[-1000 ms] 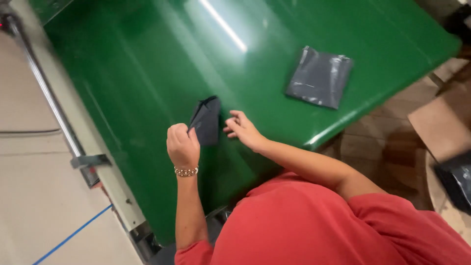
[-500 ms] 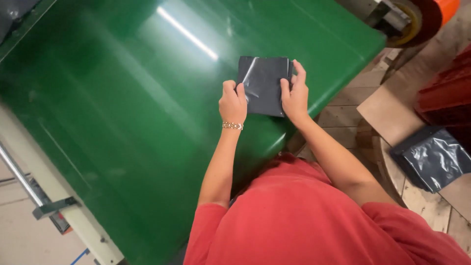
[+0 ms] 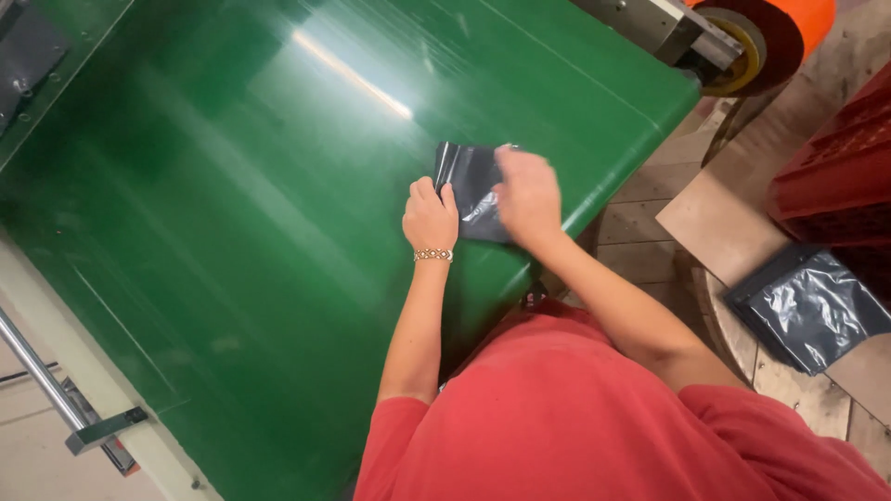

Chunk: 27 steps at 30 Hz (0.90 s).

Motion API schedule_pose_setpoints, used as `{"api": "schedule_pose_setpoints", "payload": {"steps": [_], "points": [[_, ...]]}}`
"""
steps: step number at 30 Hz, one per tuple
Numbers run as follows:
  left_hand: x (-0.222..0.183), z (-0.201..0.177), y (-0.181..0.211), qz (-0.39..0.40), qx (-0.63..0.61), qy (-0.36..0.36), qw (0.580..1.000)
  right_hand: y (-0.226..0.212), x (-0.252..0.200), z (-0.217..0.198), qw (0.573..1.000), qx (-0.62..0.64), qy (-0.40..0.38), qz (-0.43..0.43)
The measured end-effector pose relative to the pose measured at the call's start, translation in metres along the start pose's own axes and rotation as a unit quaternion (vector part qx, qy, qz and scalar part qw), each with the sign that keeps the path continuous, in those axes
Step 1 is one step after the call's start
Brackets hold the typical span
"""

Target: Folding plastic bags on a conveyor belt and placing them into a storage crate.

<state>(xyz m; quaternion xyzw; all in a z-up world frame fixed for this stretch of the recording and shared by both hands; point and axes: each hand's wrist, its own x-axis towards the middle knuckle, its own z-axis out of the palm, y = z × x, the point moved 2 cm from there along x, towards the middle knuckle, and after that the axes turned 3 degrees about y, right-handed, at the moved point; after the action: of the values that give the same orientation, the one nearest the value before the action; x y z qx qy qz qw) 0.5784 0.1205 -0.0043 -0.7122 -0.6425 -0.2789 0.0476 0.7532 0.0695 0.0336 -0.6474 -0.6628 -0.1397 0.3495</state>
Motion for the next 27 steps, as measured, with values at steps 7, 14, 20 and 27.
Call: {"api": "schedule_pose_setpoints", "payload": {"steps": [7,14,20,27], "points": [[0.005,-0.009,0.011,0.073,0.07,-0.008,0.995,-0.026,-0.013,0.008,0.979,0.058,-0.152,-0.125],[0.039,-0.011,0.006,0.053,-0.066,-0.12,0.989,-0.015,-0.006,0.026,0.987,0.108,-0.041,-0.108],[0.039,-0.049,0.041,0.074,-0.172,-0.171,0.967,0.031,0.03,-0.043,0.991,0.079,-0.11,-0.017],[0.019,-0.148,0.152,0.342,-0.381,-0.141,0.847,0.073,-0.003,-0.164,0.956,0.285,-0.056,0.039]]}}
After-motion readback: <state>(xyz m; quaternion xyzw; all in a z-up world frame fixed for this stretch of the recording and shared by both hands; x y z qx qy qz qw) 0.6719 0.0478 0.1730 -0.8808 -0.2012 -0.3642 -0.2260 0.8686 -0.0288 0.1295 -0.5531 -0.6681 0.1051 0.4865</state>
